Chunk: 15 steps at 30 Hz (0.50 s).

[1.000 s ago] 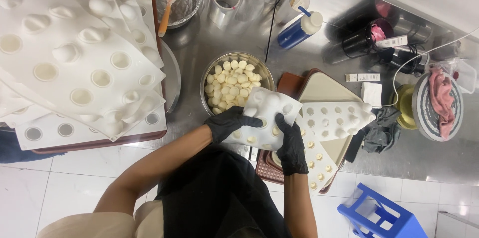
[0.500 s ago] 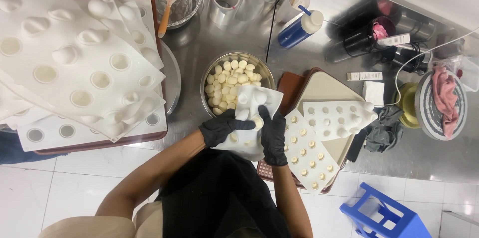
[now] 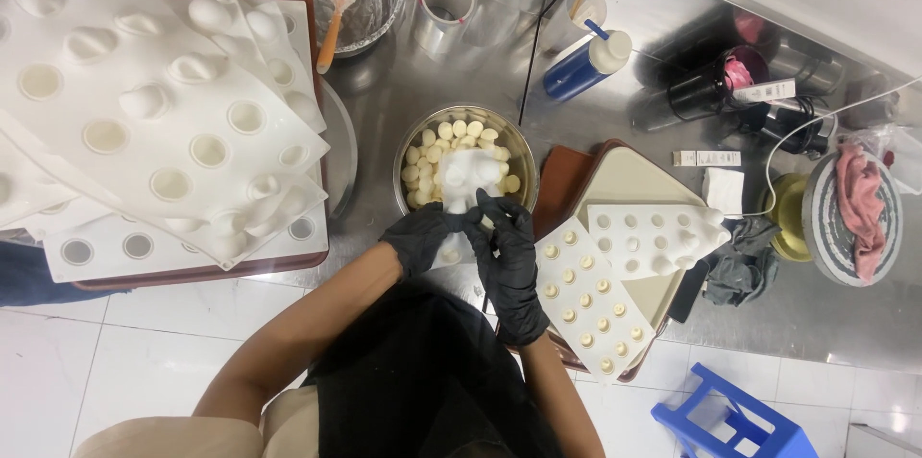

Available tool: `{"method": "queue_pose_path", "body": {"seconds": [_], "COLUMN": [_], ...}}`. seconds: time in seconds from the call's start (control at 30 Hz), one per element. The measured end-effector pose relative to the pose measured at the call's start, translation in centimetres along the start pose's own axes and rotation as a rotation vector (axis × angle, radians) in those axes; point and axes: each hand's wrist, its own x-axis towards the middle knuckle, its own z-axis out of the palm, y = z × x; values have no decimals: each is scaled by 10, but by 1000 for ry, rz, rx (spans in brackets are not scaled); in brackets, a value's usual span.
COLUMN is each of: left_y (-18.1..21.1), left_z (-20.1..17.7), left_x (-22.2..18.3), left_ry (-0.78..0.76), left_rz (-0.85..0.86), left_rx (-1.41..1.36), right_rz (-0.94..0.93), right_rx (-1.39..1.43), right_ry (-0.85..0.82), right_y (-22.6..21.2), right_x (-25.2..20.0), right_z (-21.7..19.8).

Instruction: Removing small round pastries from white silicone molds and placing them into a metal bowl.

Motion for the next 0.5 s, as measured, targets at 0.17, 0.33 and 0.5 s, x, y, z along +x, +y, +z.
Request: {"method": "queue_pose_path", "body": {"seconds": [0.17,0.33,0.5], "left_y": [-5,21,53], "left_z": [5,-22,-42], "left_x": [0,5,16], "left_ry": [-215,-360,-17], "left_rz": [-160,-803,-1225], "left_rx": [-38,-903,-1662], "right_rz": [79,-121,96], "right_rx": [128,-36,296], "right_ry": [-24,23,76], "right_y": [-9,7,67], "right_x": [-2,-10,-28], "right_z": [-1,-6,0]}}
